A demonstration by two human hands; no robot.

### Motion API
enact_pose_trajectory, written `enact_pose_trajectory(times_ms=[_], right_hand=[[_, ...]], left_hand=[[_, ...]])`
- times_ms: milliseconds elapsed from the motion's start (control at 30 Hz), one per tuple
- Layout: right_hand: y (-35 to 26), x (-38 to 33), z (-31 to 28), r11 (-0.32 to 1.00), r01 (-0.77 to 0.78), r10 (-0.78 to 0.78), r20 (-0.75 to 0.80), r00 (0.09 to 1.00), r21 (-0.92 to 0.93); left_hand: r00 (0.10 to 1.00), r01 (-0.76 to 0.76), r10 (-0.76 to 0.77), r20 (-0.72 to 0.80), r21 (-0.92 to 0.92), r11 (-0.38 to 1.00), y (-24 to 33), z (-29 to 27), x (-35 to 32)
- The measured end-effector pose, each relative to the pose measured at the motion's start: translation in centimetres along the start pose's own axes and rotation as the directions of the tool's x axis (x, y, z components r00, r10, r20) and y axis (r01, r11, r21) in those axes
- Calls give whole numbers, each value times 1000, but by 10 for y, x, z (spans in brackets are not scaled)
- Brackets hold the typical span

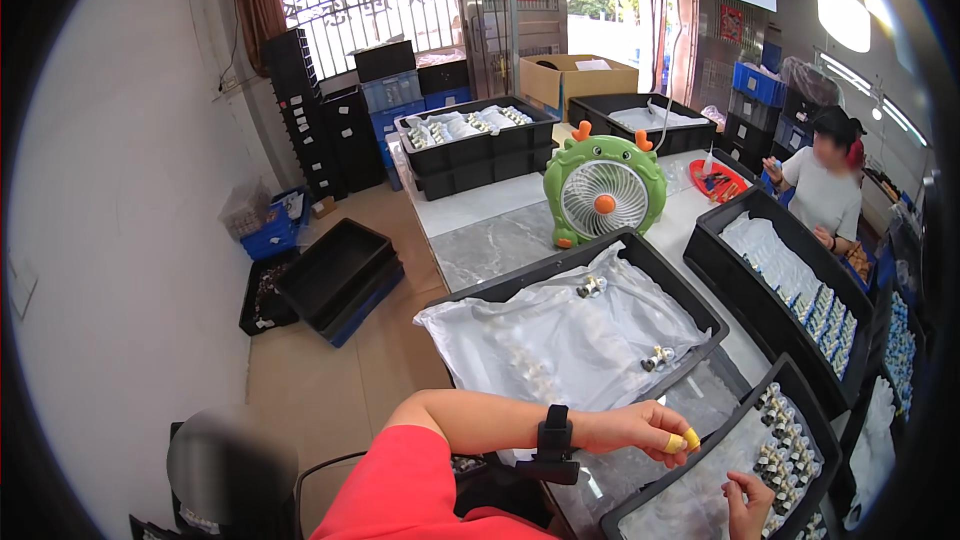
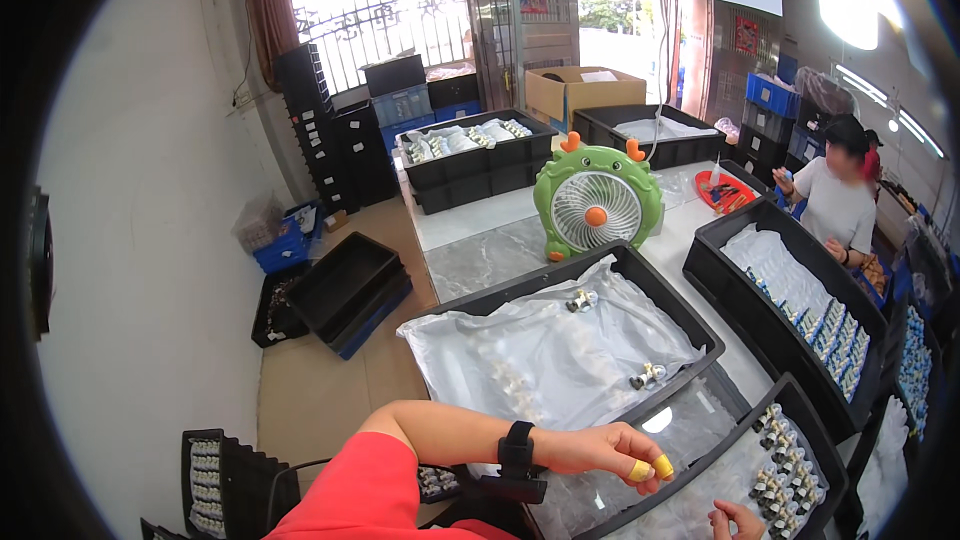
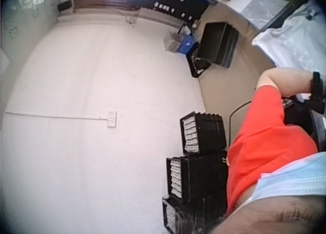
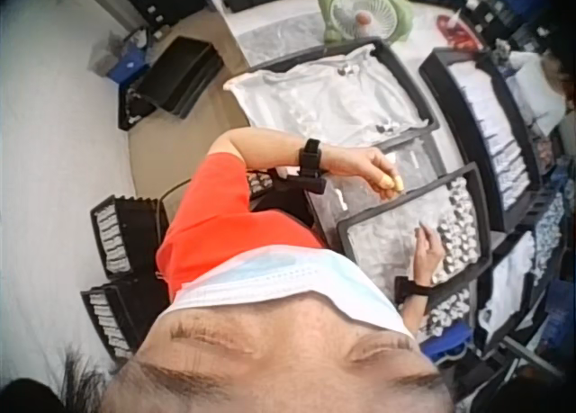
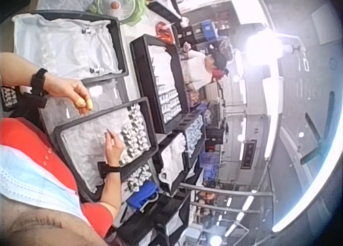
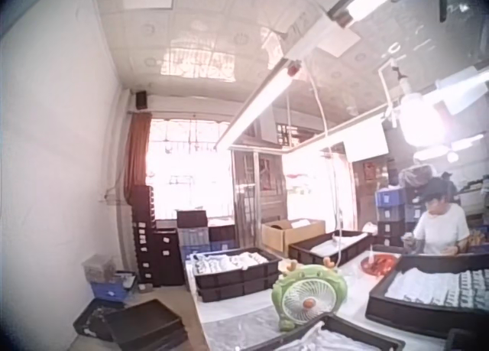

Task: The person assembles small metal valve components by hand. They pick up individual parts from a tray, screw them together, and place the finished units into a black tray lined with white paper. The process is repetitive, involving picking, twisting, and placing actions.

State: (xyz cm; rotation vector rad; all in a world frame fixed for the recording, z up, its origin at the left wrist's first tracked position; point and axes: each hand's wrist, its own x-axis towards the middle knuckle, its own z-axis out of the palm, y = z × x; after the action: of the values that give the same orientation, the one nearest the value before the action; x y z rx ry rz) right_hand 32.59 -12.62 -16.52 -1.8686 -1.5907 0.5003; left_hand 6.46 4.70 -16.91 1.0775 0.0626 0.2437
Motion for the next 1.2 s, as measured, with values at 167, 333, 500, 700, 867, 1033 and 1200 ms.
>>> enact_pose_trajectory(times_ms=[167, 333, 500, 700, 867, 1033, 1200], right_hand=[[-2, -1, -1, 1000, 6, -6, -14, 1000, -15], [4, 0, 3, 997, -6, 8, -30, 1000, 75], [8, 1, 4, 998, 12, -10, -28, 1000, 55], [7, 3, 5, 993, -88, 89, -14, 996, 75], [71, -2, 15, 983, 8, 19, -148, 989, 183], [44, 19, 21, 977, -12, 48, -163, 985, 215], [49, 11, 14, 955, -55, 112, -184, 976, 291]], left_hand=[[1000, 6, -6, -9, 31, 1000, 0, 0, 1], [1000, 5, -5, 4, 31, 1000, 1, 0, 1], [1000, 8, -9, 12, 48, 999, 0, -1, 0], [1000, 10, -12, 27, 78, 997, -4, -2, -1], [997, 13, -30, 72, 215, 976, -6, 1, 9], [978, 209, -185, -96, 443, 872, 1, -2, -5], [964, 25, -250, 94, 900, 436, 15, 33, -5]])
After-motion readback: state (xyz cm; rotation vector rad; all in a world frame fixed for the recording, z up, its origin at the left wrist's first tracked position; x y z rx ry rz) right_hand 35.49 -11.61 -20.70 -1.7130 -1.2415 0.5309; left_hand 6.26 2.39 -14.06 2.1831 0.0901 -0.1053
